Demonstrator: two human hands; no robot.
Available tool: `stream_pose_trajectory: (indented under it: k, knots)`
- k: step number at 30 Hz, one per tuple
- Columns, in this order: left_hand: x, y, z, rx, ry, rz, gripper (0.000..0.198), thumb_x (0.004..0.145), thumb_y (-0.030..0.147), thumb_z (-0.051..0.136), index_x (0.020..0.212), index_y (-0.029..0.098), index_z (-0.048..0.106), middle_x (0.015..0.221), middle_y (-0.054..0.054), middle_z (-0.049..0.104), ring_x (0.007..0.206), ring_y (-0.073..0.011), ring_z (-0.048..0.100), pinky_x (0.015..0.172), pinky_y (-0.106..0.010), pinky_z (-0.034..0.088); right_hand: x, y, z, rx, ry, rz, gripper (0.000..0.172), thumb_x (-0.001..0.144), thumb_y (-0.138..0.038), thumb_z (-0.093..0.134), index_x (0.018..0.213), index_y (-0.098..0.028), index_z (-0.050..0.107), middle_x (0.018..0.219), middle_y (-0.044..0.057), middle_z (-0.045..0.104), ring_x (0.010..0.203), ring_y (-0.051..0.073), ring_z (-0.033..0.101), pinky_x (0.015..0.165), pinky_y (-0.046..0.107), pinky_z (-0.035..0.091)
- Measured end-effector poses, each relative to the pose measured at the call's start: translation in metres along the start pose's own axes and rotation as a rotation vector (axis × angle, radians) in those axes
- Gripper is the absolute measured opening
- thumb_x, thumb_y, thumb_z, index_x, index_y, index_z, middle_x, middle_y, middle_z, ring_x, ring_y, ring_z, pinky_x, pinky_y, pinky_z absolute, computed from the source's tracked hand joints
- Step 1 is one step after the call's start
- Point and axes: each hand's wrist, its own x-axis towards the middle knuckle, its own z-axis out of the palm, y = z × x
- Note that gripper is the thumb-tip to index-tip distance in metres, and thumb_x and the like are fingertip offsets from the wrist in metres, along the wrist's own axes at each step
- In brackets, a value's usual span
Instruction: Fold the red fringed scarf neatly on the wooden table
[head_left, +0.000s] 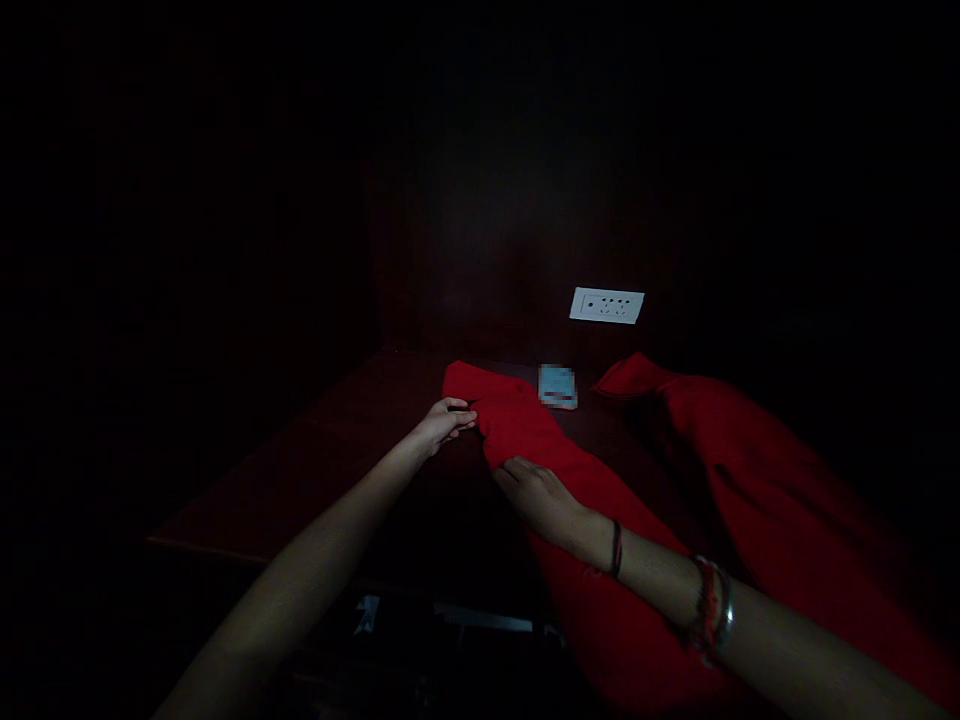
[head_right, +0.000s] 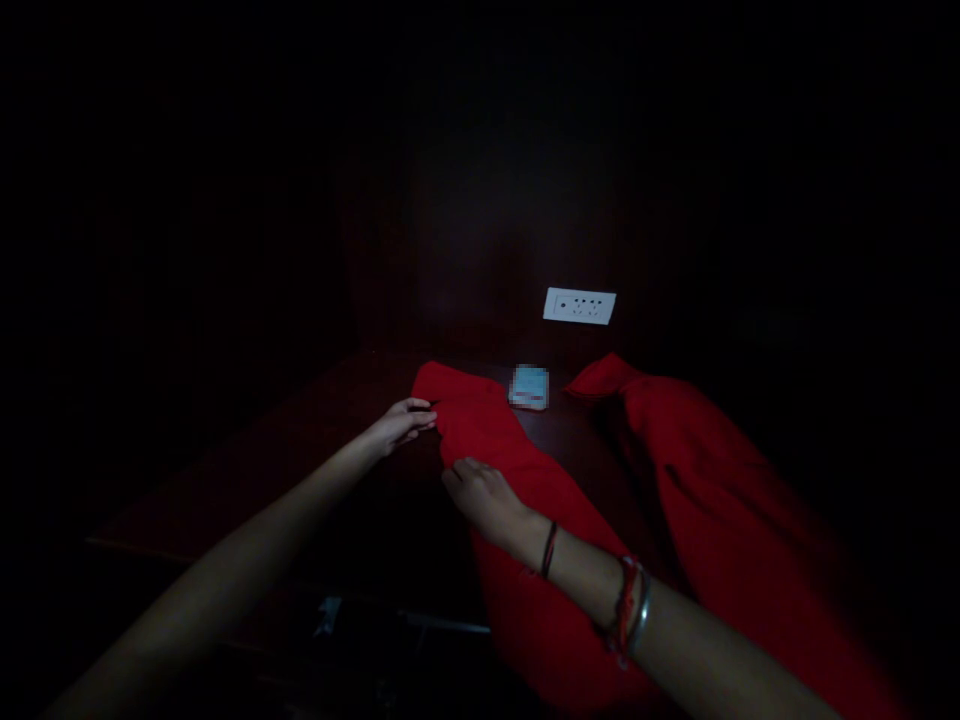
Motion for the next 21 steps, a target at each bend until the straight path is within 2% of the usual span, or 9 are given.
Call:
stream_pose_trajectory:
  k: [2, 4, 7, 9, 12, 14, 16, 18, 21]
  knots:
    - [0.004, 0.001, -0.005, 0.043, 0.031, 0.074, 0.023, 0.066, 0.011, 0.051, 0.086, 0.016, 0.041, 0.062, 0.003, 0.052, 0.054, -0.0055, 0.051, 0.042, -0.014, 0.028, -0.004, 0.001, -0.001, 0.033, 0.006, -0.042, 0.021, 0.080, -0.012, 0.032, 0.085, -0.017, 0.052, 0.081, 0.005, 0.051, 0.073, 0.014, 0.047, 0.062, 0.023, 0.035]
    - [0.008, 0.000, -0.016, 0.134, -0.014, 0.174, 0.020, 0.064, 0.007, 0.048, 0.082, 0.016, 0.042, 0.055, 0.006, 0.047, 0.048, -0.0047, 0.047, 0.043, -0.015, 0.029, -0.009, 0.000, -0.001, 0.072, 0.013, -0.093, 0.021, 0.079, -0.012, 0.033, 0.087, -0.018, 0.052, 0.082, 0.004, 0.052, 0.072, 0.013, 0.047, 0.061, 0.022, 0.035]
    - [0.008, 0.001, -0.036, 0.301, -0.280, 0.200, 0.019, 0.061, 0.007, 0.049, 0.079, 0.016, 0.045, 0.052, 0.006, 0.046, 0.046, -0.0056, 0.045, 0.044, -0.016, 0.031, -0.014, -0.002, -0.006, 0.108, 0.009, -0.147, 0.023, 0.079, -0.012, 0.033, 0.091, -0.018, 0.051, 0.082, 0.003, 0.052, 0.070, 0.012, 0.047, 0.061, 0.022, 0.036]
    - [0.005, 0.004, -0.044, 0.373, -0.385, 0.187, 0.021, 0.060, 0.010, 0.051, 0.080, 0.016, 0.048, 0.059, 0.004, 0.050, 0.052, -0.0069, 0.047, 0.045, -0.016, 0.032, -0.014, -0.001, -0.012, 0.135, 0.018, -0.170, 0.023, 0.080, -0.016, 0.033, 0.095, -0.019, 0.051, 0.083, 0.003, 0.053, 0.074, 0.012, 0.048, 0.067, 0.023, 0.037]
    - [-0.003, 0.010, -0.043, 0.384, -0.306, 0.220, 0.019, 0.066, 0.020, 0.048, 0.085, 0.017, 0.050, 0.075, 0.001, 0.054, 0.062, -0.0078, 0.049, 0.044, -0.015, 0.029, -0.011, 0.006, -0.023, 0.172, 0.104, -0.084, 0.030, 0.081, -0.029, 0.034, 0.107, -0.019, 0.045, 0.095, 0.006, 0.052, 0.090, 0.016, 0.044, 0.082, 0.030, 0.033]
    - [-0.006, 0.011, -0.036, 0.385, -0.267, 0.252, 0.022, 0.068, 0.030, 0.048, 0.085, 0.017, 0.051, 0.074, 0.001, 0.054, 0.062, -0.0079, 0.048, 0.045, -0.015, 0.029, -0.011, 0.014, -0.023, 0.161, 0.112, 0.042, 0.042, 0.079, -0.039, 0.034, 0.116, -0.021, 0.037, 0.113, 0.009, 0.042, 0.106, 0.022, 0.034, 0.088, 0.039, 0.026]
    - [-0.006, 0.011, -0.029, 0.407, -0.262, 0.291, 0.025, 0.064, 0.036, 0.054, 0.077, 0.015, 0.053, 0.064, 0.002, 0.052, 0.058, -0.0077, 0.046, 0.047, -0.017, 0.031, -0.015, 0.021, -0.017, 0.158, 0.010, 0.109, 0.047, 0.078, -0.046, 0.032, 0.121, -0.027, 0.031, 0.128, 0.008, 0.025, 0.116, 0.028, 0.018, 0.089, 0.050, 0.018]
    - [-0.005, 0.008, -0.028, 0.442, -0.258, 0.320, 0.025, 0.058, 0.037, 0.060, 0.064, 0.014, 0.052, 0.055, 0.004, 0.048, 0.053, -0.0073, 0.043, 0.050, -0.018, 0.032, -0.022, 0.026, -0.008, 0.192, -0.133, 0.092, 0.045, 0.078, -0.049, 0.028, 0.121, -0.035, 0.027, 0.134, 0.003, 0.012, 0.119, 0.031, 0.006, 0.088, 0.055, 0.012]
    - [-0.003, 0.009, -0.039, 0.522, -0.301, 0.320, 0.024, 0.058, 0.038, 0.059, 0.055, 0.016, 0.048, 0.050, 0.006, 0.044, 0.050, -0.0071, 0.040, 0.049, -0.018, 0.031, -0.032, 0.030, -0.007, 0.255, -0.252, 0.043, 0.043, 0.078, -0.051, 0.026, 0.120, -0.040, 0.027, 0.135, -0.003, 0.003, 0.119, 0.031, -0.003, 0.089, 0.056, 0.006]
